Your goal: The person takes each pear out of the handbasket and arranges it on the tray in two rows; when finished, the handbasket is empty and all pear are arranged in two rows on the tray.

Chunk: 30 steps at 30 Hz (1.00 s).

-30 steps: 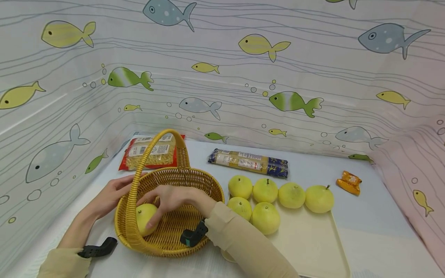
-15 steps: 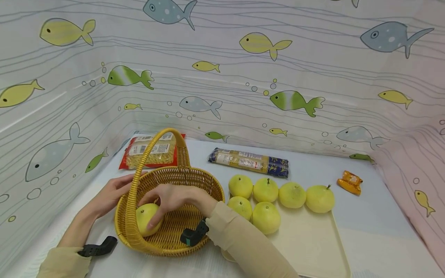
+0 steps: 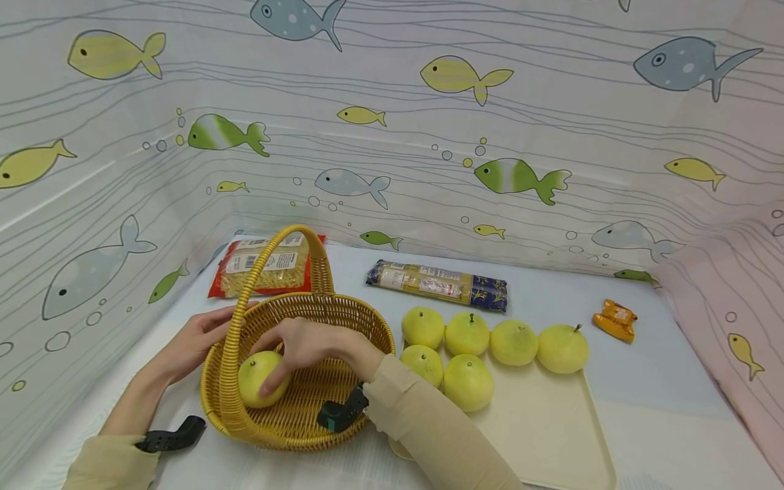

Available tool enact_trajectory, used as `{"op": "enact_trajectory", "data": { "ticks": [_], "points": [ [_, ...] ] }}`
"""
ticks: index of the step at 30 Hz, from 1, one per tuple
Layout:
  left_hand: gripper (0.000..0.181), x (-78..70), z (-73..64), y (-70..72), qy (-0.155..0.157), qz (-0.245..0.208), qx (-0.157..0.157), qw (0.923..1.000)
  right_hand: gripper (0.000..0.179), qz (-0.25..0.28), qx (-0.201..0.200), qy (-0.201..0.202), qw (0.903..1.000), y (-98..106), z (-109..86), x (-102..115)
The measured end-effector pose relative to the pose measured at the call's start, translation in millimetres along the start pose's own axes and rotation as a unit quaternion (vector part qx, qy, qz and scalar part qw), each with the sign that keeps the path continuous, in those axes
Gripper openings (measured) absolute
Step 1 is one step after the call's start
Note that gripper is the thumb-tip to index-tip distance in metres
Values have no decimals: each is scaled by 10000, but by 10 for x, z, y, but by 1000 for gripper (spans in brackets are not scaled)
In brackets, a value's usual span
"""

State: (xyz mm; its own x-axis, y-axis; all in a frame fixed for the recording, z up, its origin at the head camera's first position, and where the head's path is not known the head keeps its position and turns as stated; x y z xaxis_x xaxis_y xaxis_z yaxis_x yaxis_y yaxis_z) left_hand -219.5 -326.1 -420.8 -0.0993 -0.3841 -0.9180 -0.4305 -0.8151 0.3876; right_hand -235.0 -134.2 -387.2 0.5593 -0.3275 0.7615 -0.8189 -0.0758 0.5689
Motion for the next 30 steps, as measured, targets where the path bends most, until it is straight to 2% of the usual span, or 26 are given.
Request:
{"op": "enact_trajectory", "data": {
  "ticks": [7, 16, 21, 26, 30],
  "points": [
    [45, -45, 7, 5, -30, 14, 33, 10000, 36, 29, -166, 76, 9998, 45, -43, 12],
    [47, -43, 8, 3, 167, 110, -6, 9998, 41, -125, -350, 149, 9992, 118, -109, 27],
    [47, -22, 8, -16, 237, 151, 7, 9996, 39, 10, -496, 61, 9987, 181, -238, 102],
    [47, -11, -2, -19, 257, 152, -31, 9995, 57, 61, -768, -233, 9968, 259, -442, 211],
    [47, -11, -12, -14, 218, 136, -26, 9997, 60, 20, -1016, -279, 9944, 298, -619, 239]
  ]
}}
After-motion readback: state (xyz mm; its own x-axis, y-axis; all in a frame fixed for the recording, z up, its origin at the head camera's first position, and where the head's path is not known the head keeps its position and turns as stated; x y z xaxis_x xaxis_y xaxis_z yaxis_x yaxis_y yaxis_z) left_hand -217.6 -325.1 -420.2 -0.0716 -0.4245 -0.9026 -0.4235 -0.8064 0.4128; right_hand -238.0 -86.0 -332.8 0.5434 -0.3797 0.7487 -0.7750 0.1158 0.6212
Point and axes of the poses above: each hand's wrist, its own z-axis towards the middle knuckle, its own y-axis out of the back of the hand, x = y × z, the point moved 6 cm from there along z, towards the middle knuckle, and after that the axes turned 15 degrees about x, right-handed, at the moved point
